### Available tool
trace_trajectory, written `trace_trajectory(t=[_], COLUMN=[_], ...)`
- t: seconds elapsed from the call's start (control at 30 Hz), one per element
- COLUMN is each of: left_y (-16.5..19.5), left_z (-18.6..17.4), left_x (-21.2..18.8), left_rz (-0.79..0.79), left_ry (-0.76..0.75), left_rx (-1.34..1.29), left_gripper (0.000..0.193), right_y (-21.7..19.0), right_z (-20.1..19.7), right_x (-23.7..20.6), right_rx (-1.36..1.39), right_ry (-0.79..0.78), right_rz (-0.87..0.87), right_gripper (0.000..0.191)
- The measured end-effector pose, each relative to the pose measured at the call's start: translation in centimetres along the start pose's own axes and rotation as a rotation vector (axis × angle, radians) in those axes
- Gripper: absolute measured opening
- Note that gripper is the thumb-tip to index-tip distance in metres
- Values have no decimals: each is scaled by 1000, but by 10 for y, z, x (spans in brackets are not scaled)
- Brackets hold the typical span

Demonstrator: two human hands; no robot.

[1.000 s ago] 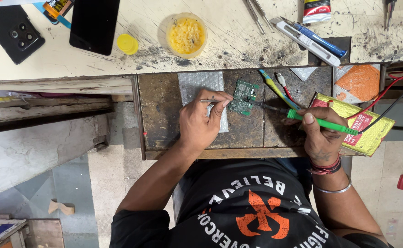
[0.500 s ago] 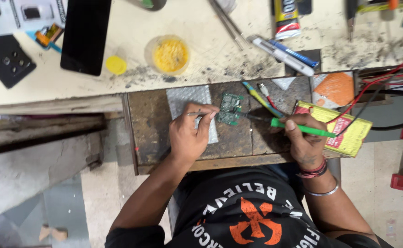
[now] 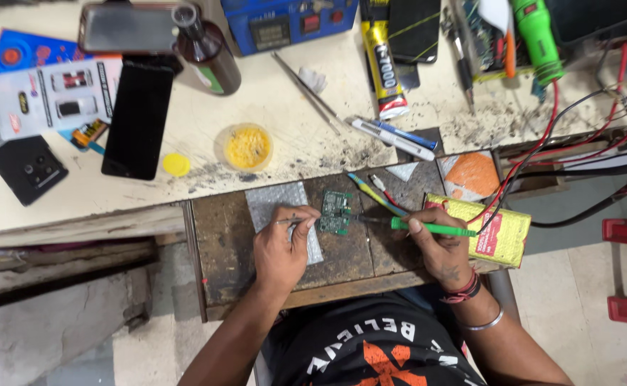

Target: The person holds a small green circuit board on the workbench with tweezers in one hand and a soldering iron in the other, soldering components onto the board. They briefly dip the soldering iron or wire into a small yellow flux container, then resume soldering joints on the board for the rest of the clip.

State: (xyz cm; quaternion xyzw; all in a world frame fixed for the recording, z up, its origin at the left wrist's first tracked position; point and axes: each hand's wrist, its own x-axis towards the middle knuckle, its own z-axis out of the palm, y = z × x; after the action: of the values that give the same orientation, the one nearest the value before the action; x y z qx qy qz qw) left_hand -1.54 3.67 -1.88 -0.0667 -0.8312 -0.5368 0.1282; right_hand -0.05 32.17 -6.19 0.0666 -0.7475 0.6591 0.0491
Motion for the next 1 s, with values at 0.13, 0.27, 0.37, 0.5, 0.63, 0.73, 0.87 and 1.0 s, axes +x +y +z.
trace_trajectory(t=[0.13,0.27,0.37,0.5,0.63,0.73,0.87,1.0], left_y=[-1,-2,-4,-8,-10,-11,-12,-12], left_z=[0,0,0,2,3,4,4,4], left_x=[0,0,0,1,-3,-2,-1,0], left_rz=[14,-24,19,20,-1,-37,-5,5], left_ry=[-3,-3,-8,-6,34,35,25,4], left_rx=[-1,34,43,28,-48,-45,-78,-1], left_gripper=[13,12,13,13,9,8,8,9], right_y=[2,3,3,1,-1,2,6,8], right_z=[2,4,6,4,3,3,3,3], right_x=[0,0,0,2,2,1,-1,-1], right_rx=[-2,-7,-28,-134,-147,-96,86,86], right_ry=[10,39,71,98,104,115,90,107], right_rz=[-9,15,8,-27,-7,8,1,-6], right_gripper=[11,15,14,12,12,11,9,9])
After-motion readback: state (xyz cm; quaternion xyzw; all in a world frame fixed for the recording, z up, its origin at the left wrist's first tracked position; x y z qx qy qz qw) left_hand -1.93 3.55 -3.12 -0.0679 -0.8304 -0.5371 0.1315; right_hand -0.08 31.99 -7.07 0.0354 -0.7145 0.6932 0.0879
